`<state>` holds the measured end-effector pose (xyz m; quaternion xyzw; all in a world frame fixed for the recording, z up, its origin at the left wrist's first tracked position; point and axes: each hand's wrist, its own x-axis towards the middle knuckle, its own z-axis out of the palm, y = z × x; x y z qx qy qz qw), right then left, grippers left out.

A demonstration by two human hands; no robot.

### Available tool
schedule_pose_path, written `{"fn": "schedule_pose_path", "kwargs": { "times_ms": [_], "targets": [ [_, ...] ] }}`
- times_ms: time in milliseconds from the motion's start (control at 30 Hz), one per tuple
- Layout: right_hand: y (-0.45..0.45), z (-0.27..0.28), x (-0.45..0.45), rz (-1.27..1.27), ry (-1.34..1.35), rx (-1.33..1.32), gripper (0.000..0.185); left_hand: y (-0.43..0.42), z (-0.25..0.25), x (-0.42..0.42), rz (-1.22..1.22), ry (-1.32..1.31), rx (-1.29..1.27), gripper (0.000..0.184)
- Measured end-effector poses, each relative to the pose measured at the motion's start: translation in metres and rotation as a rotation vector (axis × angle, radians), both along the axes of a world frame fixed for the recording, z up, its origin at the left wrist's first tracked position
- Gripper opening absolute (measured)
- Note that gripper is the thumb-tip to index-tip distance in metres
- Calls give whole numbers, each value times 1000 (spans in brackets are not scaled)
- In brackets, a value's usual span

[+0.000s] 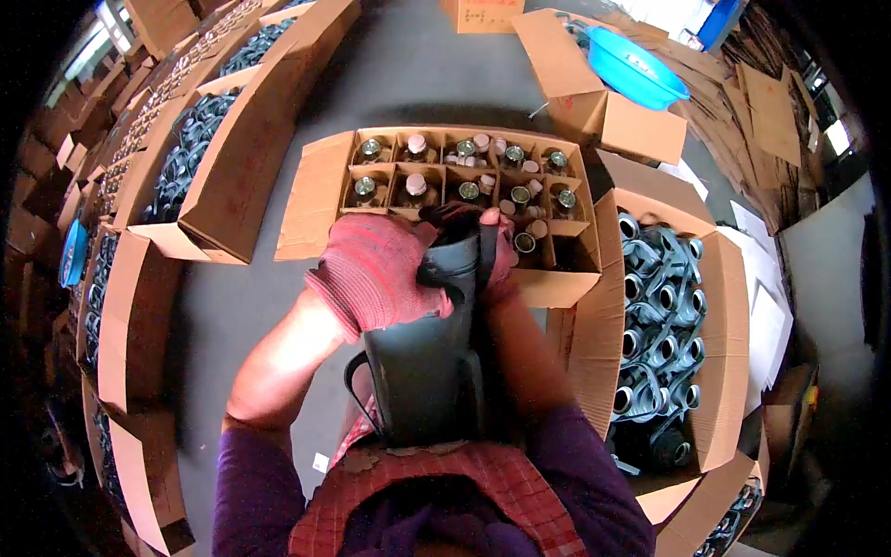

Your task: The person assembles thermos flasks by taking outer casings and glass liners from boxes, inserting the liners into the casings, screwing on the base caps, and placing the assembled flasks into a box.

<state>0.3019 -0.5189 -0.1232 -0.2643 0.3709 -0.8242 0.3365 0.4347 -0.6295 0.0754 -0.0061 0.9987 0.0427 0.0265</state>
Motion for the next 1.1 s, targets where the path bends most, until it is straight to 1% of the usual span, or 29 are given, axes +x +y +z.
{"fn": "schedule_pose_path", "kwargs": {
  "times_ms": [67,133,200,233,300,333,400,433,467,567,600,667,733,767,833,867,900,967,1000,1033,1100],
  "targets": [
    [1,-3,-4,-154,257,232,35,-11,-23,5,-25,151,108,62],
    [-2,-49,-7,-439,648,517,34,-21,-33,10,-51,207,203,58],
    [-4,-39,8,-699,882,614,35,-27,-35,15,-44,220,291,55],
    [-2,5,28,-811,922,573,37,-32,-38,16,-79,274,343,56],
    [0,28,34,-678,694,459,42,-43,-47,14,-153,383,454,58],
    [0,25,25,-437,427,380,46,-45,-47,14,-200,465,509,52],
    [-6,38,19,-172,25,164,56,-44,-42,18,-246,525,530,54],
    [-13,42,25,-132,-117,45,62,-44,-42,21,-259,552,548,55],
    [-18,48,29,-86,-255,-76,69,-46,-42,21,-256,493,604,56],
    [-25,27,23,247,-317,-351,65,-46,-39,24,-155,302,716,74],
    [-23,20,24,161,-314,-284,63,-47,-43,22,-208,356,675,75],
    [-18,20,23,-5,-293,-150,60,-52,-51,22,-233,365,747,76],
    [-5,30,24,-131,-162,12,54,-55,-60,18,-279,417,781,79],
    [2,38,26,-190,-101,99,51,-60,-69,14,-283,438,895,75],
    [19,38,24,-265,176,205,48,-73,-86,6,-285,489,1125,66],
    [24,45,27,-326,318,251,47,-70,-82,6,-276,450,1175,64],
    [33,79,45,-414,462,286,46,-67,-76,5,-232,455,1114,63],
    [44,93,71,-516,616,297,45,-53,-70,10,-118,464,1011,61],
    [40,92,77,-550,641,248,44,-44,-68,6,-207,647,810,56],
    [32,86,76,-548,620,214,43,-35,-58,9,-237,725,560,51],
    [13,63,57,-388,382,161,42,10,-8,21,-23,666,108,38]
  ]
}}
